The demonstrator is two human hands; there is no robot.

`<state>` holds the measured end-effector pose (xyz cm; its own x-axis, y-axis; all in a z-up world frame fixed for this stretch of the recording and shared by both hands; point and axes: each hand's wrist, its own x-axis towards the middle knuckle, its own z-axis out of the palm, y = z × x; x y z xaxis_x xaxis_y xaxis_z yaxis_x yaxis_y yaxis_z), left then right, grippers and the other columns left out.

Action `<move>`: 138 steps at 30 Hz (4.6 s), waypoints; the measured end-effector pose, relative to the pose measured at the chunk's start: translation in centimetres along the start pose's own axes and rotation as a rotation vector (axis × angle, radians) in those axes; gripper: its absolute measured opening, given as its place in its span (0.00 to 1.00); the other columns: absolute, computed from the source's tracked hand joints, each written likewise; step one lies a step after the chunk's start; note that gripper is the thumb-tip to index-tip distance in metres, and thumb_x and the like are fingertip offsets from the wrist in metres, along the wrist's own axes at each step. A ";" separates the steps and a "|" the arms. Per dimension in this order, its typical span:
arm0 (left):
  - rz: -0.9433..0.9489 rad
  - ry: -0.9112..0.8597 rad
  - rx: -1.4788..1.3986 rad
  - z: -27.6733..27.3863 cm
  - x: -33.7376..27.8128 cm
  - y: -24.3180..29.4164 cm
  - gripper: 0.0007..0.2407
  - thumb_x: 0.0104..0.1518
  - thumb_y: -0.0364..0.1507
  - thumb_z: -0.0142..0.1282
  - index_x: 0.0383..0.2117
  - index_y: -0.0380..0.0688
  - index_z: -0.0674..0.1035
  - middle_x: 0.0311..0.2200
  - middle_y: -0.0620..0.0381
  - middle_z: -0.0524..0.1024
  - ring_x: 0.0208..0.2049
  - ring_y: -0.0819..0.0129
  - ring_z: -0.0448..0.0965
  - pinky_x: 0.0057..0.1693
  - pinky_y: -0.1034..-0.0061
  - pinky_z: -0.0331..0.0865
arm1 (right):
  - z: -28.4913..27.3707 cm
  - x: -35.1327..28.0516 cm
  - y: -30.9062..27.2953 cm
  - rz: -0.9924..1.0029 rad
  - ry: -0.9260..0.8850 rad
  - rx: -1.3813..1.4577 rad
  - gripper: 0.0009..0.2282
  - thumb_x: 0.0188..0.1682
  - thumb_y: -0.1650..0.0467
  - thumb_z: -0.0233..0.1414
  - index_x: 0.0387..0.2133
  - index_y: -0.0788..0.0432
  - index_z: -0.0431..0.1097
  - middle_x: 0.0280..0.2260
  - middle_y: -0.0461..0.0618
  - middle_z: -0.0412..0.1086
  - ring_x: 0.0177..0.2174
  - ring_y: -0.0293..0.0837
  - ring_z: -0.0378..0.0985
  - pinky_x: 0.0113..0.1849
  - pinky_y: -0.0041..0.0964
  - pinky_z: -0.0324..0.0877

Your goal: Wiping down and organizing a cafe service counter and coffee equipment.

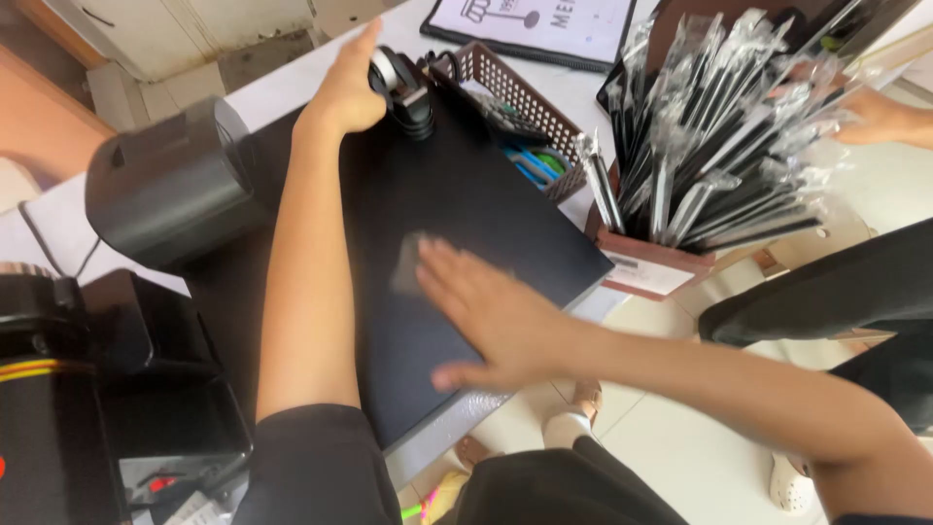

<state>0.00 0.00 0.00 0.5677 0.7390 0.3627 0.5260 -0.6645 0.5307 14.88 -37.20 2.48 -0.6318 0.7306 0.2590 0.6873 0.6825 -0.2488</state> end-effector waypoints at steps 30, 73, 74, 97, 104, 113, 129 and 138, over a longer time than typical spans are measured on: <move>-0.546 0.286 0.614 3.5 -13.5 26.8 0.29 0.40 0.59 0.63 0.21 0.40 0.78 0.16 0.49 0.79 0.19 0.53 0.82 0.26 0.62 0.75 | -0.6 -6.3 4.5 -0.056 0.136 -0.212 0.51 0.39 0.42 0.47 0.56 0.84 0.54 0.58 0.86 0.52 0.61 0.74 0.54 0.61 0.59 0.48; 0.056 0.560 0.406 -4.3 -37.3 21.7 0.21 0.52 0.17 0.55 0.52 0.52 0.80 0.53 0.61 0.75 0.56 0.63 0.75 0.66 0.52 0.58 | 7.0 28.6 24.7 0.591 0.025 -0.243 0.25 0.48 0.78 0.47 0.61 0.76 0.61 0.58 0.78 0.66 0.61 0.68 0.67 0.63 0.51 0.63; 0.128 0.593 0.422 -4.5 -36.9 21.4 0.19 0.53 0.18 0.56 0.51 0.52 0.81 0.52 0.60 0.76 0.55 0.63 0.76 0.65 0.54 0.59 | 6.6 28.9 21.7 0.465 0.040 -0.194 0.26 0.45 0.79 0.47 0.61 0.74 0.59 0.58 0.76 0.64 0.61 0.66 0.64 0.61 0.50 0.60; -0.040 0.798 -0.227 -4.8 -38.5 23.4 0.10 0.64 0.12 0.46 0.45 0.38 0.76 0.47 0.47 0.74 0.49 0.62 0.76 0.57 0.74 0.70 | 3.0 4.1 -5.9 -0.348 -0.127 0.035 0.23 0.52 0.75 0.43 0.64 0.66 0.57 0.65 0.61 0.56 0.67 0.56 0.54 0.64 0.55 0.49; -0.081 0.731 -0.141 -4.1 -36.9 27.8 0.11 0.59 0.11 0.48 0.40 0.39 0.78 0.42 0.49 0.75 0.44 0.64 0.78 0.50 0.76 0.73 | -0.3 -4.0 2.2 -0.176 -0.005 0.107 0.25 0.50 0.76 0.43 0.64 0.63 0.59 0.66 0.57 0.58 0.65 0.53 0.58 0.64 0.52 0.51; 0.171 0.266 -0.166 4.2 -25.0 39.4 0.10 0.56 0.20 0.56 0.43 0.42 0.79 0.46 0.53 0.77 0.49 0.53 0.77 0.56 0.61 0.68 | 6.3 -11.6 1.9 0.275 -0.037 1.434 0.17 0.57 0.67 0.39 0.59 0.53 0.64 0.62 0.49 0.61 0.63 0.46 0.63 0.62 0.43 0.59; 0.331 0.307 -0.132 11.0 -23.8 42.9 0.12 0.48 0.19 0.61 0.38 0.47 0.81 0.43 0.63 0.78 0.46 0.64 0.80 0.54 0.65 0.69 | -3.1 -13.2 5.8 0.140 0.272 -0.111 0.29 0.48 0.68 0.44 0.64 0.70 0.54 0.68 0.63 0.50 0.68 0.58 0.53 0.67 0.51 0.50; 0.149 0.333 0.005 11.2 -23.9 41.0 0.10 0.52 0.19 0.59 0.38 0.46 0.80 0.41 0.63 0.79 0.47 0.61 0.79 0.54 0.64 0.68 | -0.5 -24.8 6.9 0.589 0.362 0.724 0.15 0.45 0.81 0.53 0.45 0.63 0.76 0.46 0.52 0.76 0.34 0.42 0.85 0.34 0.33 0.78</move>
<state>15.10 -46.12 4.56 0.4012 0.6291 0.6658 0.4564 -0.7675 0.4502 35.46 -50.66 -5.15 -0.0308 0.9882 0.1504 0.3955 0.1502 -0.9061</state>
